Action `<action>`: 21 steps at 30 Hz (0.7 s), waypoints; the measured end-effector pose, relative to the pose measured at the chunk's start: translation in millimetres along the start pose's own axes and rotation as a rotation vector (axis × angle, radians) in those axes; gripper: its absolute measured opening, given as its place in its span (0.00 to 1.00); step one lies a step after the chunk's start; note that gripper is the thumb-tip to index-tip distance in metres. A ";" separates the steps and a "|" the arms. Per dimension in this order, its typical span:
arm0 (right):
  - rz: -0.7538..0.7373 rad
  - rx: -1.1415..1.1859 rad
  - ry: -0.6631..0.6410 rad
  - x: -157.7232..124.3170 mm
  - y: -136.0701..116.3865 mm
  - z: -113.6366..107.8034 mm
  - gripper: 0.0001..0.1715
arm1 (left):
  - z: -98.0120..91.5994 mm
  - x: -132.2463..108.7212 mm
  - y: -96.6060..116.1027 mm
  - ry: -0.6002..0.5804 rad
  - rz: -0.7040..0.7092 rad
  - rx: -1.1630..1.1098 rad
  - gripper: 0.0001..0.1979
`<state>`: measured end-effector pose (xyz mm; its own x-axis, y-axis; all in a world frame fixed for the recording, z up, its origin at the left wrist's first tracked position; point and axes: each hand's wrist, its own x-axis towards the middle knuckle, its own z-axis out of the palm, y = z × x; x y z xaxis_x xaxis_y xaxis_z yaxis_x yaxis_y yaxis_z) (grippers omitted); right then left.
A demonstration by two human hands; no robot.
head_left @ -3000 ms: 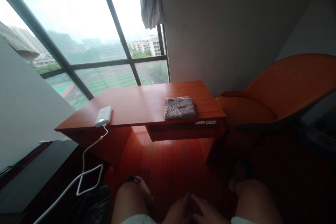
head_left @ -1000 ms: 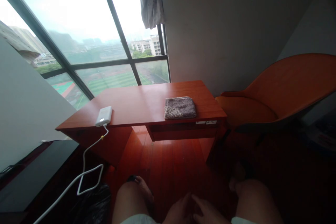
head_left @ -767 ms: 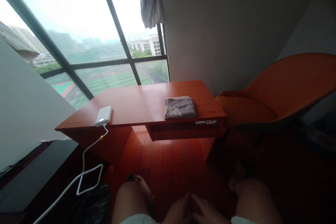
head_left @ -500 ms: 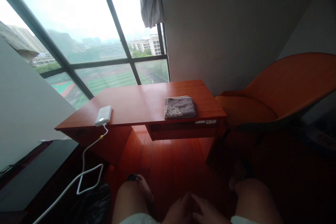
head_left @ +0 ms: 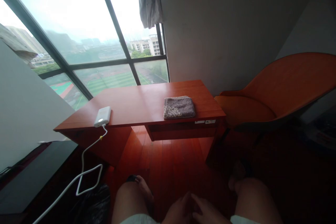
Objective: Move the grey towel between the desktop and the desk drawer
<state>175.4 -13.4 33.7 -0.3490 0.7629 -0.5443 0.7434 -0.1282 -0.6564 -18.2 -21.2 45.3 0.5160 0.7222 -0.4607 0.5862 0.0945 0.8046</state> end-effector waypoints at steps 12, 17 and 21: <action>-0.069 0.040 -0.052 2.5 3.4 1.4 0.43 | -1.8 1.5 -0.1 -0.003 0.001 0.000 0.14; -0.069 0.037 -0.051 3.4 4.9 1.9 0.43 | -1.7 1.1 0.1 0.001 0.000 0.003 0.14; -0.057 0.023 -0.035 3.3 5.2 2.7 0.42 | -2.4 -2.0 2.6 0.008 -0.006 0.008 0.14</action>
<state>176.6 -13.3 27.0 -0.4101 0.7470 -0.5232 0.7089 -0.0998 -0.6982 -19.2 -20.7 49.2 0.5076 0.7268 -0.4627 0.5945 0.0932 0.7987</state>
